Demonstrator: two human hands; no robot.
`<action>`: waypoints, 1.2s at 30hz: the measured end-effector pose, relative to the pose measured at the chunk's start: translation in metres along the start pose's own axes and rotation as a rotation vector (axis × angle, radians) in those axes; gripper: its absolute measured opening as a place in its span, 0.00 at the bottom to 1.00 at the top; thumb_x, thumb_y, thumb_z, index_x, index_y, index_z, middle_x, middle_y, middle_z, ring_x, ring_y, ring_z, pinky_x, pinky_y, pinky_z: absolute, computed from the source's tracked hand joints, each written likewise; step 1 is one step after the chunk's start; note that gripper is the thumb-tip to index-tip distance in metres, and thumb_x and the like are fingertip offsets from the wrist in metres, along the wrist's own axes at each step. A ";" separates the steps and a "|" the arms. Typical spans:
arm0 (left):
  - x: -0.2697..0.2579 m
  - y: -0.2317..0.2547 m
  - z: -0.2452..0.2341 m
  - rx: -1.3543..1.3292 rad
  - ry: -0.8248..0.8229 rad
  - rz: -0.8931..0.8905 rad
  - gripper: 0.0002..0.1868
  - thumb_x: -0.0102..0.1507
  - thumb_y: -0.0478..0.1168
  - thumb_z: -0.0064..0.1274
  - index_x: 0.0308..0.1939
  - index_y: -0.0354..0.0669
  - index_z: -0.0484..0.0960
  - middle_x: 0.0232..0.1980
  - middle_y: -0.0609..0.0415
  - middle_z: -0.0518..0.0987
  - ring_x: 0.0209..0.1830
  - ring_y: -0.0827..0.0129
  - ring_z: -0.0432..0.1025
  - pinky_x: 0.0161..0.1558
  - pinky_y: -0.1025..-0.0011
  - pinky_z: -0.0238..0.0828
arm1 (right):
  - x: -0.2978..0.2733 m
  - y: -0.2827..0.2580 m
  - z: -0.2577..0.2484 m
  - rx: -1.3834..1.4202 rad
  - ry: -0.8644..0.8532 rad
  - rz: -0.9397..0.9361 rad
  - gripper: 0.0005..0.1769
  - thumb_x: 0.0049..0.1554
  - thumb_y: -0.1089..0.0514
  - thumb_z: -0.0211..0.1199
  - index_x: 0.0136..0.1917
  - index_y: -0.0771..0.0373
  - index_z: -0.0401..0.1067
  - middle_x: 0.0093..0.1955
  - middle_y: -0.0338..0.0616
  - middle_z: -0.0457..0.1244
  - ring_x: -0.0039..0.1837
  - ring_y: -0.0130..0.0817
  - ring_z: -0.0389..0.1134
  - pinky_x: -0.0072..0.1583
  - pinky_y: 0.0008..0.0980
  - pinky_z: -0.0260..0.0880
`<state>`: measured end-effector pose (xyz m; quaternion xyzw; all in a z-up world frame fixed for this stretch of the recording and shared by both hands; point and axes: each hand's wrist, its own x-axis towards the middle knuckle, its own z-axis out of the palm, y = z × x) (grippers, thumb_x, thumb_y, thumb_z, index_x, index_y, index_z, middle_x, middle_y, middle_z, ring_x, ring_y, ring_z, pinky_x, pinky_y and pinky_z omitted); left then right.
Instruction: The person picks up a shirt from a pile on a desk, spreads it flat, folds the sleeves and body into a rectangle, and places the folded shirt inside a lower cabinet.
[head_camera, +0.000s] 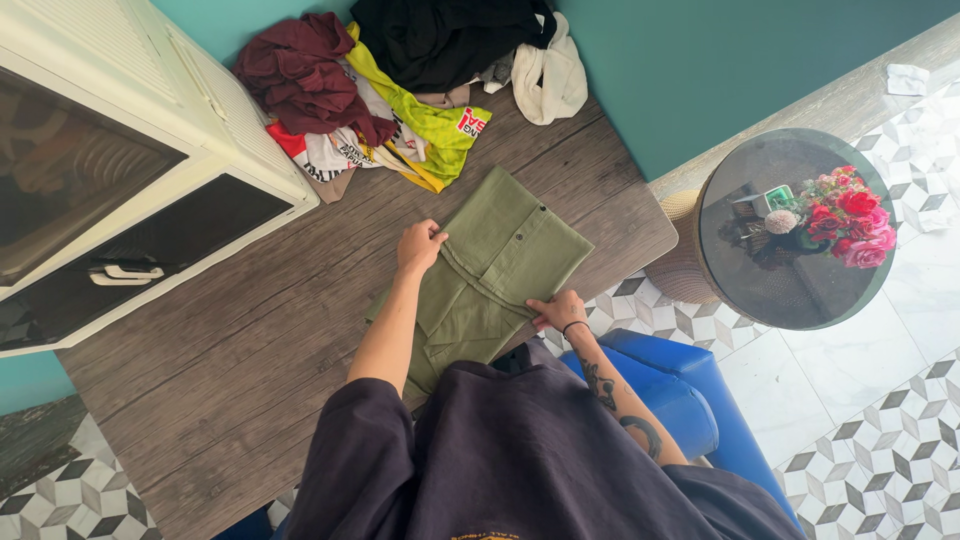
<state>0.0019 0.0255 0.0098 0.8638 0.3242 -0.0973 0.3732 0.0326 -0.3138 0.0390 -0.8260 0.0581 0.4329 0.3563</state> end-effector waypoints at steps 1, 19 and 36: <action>0.002 0.000 0.000 0.002 -0.001 0.003 0.17 0.62 0.48 0.60 0.48 0.41 0.84 0.46 0.49 0.86 0.47 0.55 0.79 0.48 0.57 0.74 | 0.004 0.002 0.002 0.003 0.001 0.000 0.27 0.52 0.47 0.74 0.39 0.79 0.77 0.33 0.52 0.73 0.32 0.34 0.75 0.38 0.28 0.76; -0.031 -0.069 -0.048 0.097 -0.066 -0.048 0.30 0.57 0.58 0.65 0.52 0.41 0.81 0.50 0.47 0.85 0.50 0.56 0.79 0.50 0.57 0.75 | -0.003 -0.004 0.027 0.272 0.025 0.037 0.29 0.57 0.39 0.67 0.40 0.72 0.79 0.35 0.50 0.73 0.32 0.32 0.73 0.32 0.27 0.64; -0.099 -0.130 -0.082 -0.232 0.217 -0.082 0.16 0.62 0.49 0.64 0.44 0.41 0.84 0.39 0.52 0.85 0.37 0.63 0.79 0.41 0.63 0.74 | -0.032 -0.008 0.111 0.136 -0.053 -0.045 0.24 0.57 0.46 0.69 0.42 0.74 0.77 0.35 0.52 0.73 0.34 0.33 0.75 0.32 0.27 0.66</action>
